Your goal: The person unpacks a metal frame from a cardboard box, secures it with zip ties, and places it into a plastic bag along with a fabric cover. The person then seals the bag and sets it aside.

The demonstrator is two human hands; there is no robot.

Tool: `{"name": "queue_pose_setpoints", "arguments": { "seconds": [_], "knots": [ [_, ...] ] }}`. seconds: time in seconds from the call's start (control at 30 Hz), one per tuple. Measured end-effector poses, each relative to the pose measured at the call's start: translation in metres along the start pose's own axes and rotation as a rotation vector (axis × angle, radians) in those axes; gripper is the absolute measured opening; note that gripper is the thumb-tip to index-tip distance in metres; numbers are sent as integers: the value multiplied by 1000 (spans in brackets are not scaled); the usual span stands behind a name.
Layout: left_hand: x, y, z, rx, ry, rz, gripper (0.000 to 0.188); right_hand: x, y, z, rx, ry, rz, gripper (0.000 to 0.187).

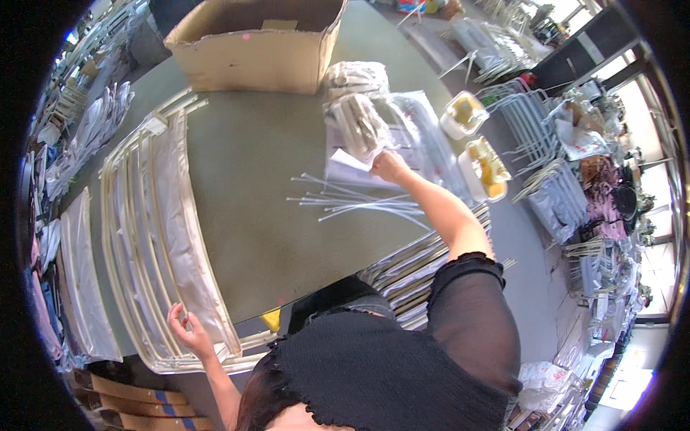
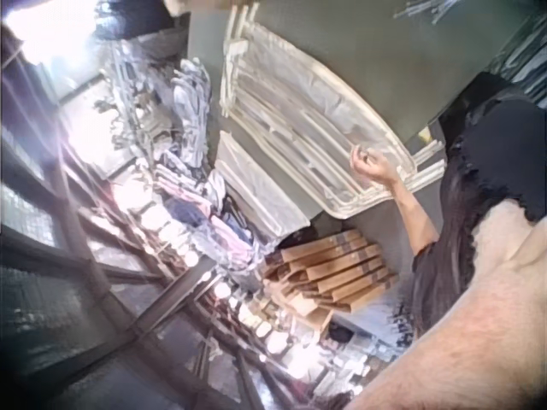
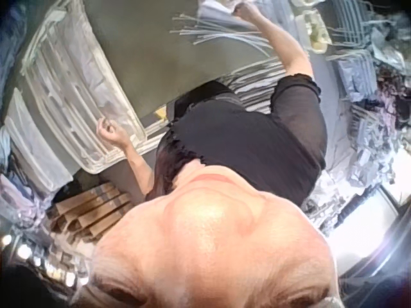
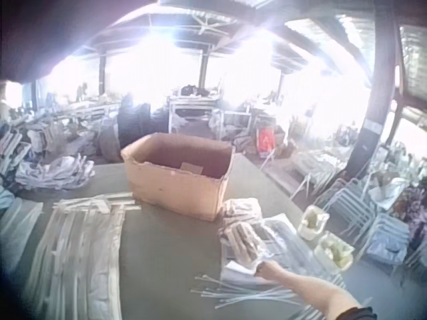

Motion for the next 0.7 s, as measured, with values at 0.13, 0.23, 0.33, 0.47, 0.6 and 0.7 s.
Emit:
{"name": "queue_pose_setpoints", "arguments": {
  "seconds": [0.13, 0.23, 0.33, 0.47, 0.6, 0.7],
  "knots": [
    [-7, 31, 11, 145, -51, -105, 24, -6, -44, 10, 28, 27, 134, 23],
    [1, 52, 24, 231, -10, -212, 23, -3, -67, -34, 130, -130, 294, 23],
    [11, 88, 82, 502, -122, -579, 33, 11, -83, -155, -187, -459, 269, 15],
    [29, 159, 147, 999, -272, -824, 57, 39, -25, -242, -608, -465, -154, 23],
    [-9, 154, 165, 979, -492, -603, 49, 24, -22, -258, -1207, -425, -482, 31],
    [-17, 147, 106, 760, -285, -363, 27, -27, -19, -227, -587, -545, 211, 46]
  ]
}}
Point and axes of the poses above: each hand's wrist, its own x-axis away from the middle knuckle, its own y-axis out of the palm, z = x × y, the point moved 2 cm from there along -x, towards the middle knuckle, and after that the axes turned 5 degrees about -y, right-handed, at the moved point
